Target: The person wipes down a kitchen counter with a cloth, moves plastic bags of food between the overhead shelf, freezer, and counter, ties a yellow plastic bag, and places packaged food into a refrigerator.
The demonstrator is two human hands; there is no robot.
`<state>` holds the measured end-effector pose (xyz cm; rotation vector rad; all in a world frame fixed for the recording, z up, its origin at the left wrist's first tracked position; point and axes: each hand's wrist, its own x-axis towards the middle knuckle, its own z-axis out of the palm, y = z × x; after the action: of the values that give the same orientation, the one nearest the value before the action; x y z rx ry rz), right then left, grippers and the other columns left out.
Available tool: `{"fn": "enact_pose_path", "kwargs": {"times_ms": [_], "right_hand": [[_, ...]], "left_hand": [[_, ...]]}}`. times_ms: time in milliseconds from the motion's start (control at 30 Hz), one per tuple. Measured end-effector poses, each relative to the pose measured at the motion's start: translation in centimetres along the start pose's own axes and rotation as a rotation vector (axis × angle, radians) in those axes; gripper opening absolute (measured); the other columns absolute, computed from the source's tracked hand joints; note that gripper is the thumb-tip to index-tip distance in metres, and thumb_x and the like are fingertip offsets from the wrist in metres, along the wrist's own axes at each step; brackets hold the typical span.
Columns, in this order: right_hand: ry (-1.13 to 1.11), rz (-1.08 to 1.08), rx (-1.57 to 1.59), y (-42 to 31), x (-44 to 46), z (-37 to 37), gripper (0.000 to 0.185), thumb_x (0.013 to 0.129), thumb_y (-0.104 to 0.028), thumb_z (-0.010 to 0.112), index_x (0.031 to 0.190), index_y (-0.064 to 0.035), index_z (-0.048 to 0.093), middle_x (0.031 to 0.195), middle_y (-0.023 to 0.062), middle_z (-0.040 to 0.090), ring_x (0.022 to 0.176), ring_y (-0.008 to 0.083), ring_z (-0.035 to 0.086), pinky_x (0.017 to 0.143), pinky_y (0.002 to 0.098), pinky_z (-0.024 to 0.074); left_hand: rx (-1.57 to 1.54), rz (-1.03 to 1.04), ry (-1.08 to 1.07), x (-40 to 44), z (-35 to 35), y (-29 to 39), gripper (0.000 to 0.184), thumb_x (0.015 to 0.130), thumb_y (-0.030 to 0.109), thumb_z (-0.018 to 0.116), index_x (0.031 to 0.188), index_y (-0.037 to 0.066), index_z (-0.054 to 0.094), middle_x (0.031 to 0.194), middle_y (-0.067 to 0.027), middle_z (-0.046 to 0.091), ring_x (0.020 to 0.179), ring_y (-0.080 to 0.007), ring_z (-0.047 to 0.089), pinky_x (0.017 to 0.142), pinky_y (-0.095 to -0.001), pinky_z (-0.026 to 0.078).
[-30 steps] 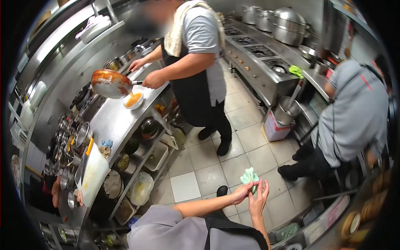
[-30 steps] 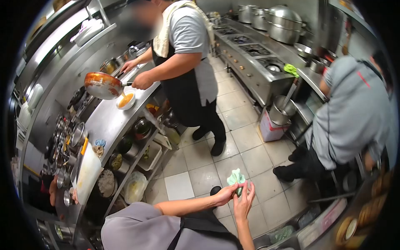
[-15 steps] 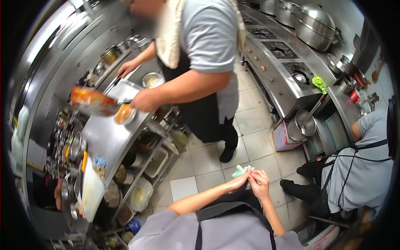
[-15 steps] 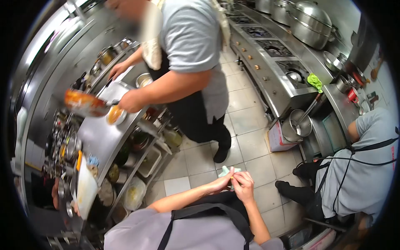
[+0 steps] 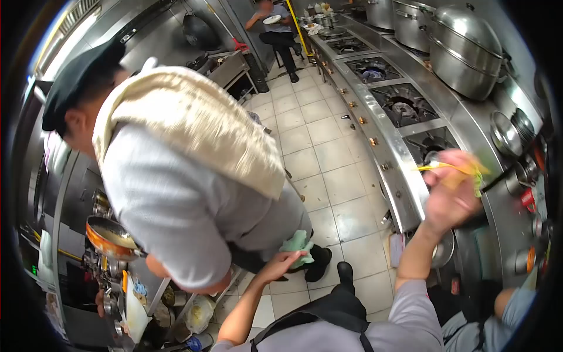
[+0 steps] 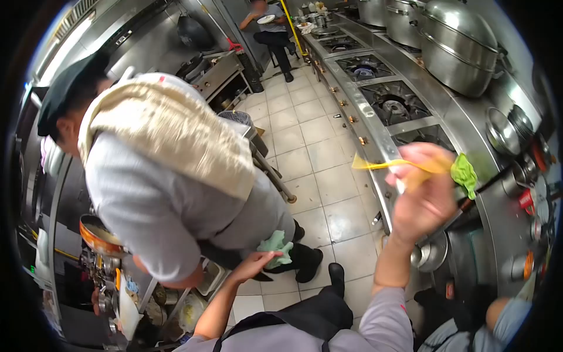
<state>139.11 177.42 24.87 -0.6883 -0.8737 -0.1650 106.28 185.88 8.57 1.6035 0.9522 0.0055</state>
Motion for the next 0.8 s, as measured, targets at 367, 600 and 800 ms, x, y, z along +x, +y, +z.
{"fn": "enact_pose_path", "kwargs": {"times_ms": [367,600,800], "right_hand": [[0.323,0.069,0.448,22.6,8.0,15.5,0.010,0.086,-0.013,0.052,0.094,-0.0082,0.053,0.084,0.0003,0.057,0.053,0.0057,0.044,0.045,0.0178,0.0378],[-0.634,0.652,-0.144,43.2,-20.4,18.4,0.024,0.083,-0.015,0.050,0.099,-0.0002,0.059,0.071,0.0112,0.063,0.062,0.0170,0.059,0.057,0.0309,0.0455],[-1.989,1.261,-0.900,31.8,-44.8,-5.0,0.027,0.082,-0.027,0.051,0.091,-0.0040,0.062,0.087,0.0165,0.063,0.081,0.0288,0.062,0.070,0.0389,0.0488]], "left_hand": [[-0.218,-0.386,-0.085,0.0,-4.0,1.7,0.050,0.090,0.052,0.030,0.119,0.019,0.054,0.124,-0.0010,0.046,0.110,-0.0178,0.041,0.090,-0.0346,0.035],[0.146,-0.313,0.406,-7.2,-2.5,-6.3,0.049,0.089,0.049,0.037,0.115,0.012,0.055,0.120,-0.0043,0.050,0.109,-0.0195,0.042,0.093,-0.0334,0.032],[0.215,-0.370,0.615,-13.0,0.1,-10.9,0.042,0.090,0.042,0.040,0.113,0.010,0.055,0.115,-0.0069,0.053,0.106,-0.0191,0.044,0.092,-0.0312,0.034]]}}
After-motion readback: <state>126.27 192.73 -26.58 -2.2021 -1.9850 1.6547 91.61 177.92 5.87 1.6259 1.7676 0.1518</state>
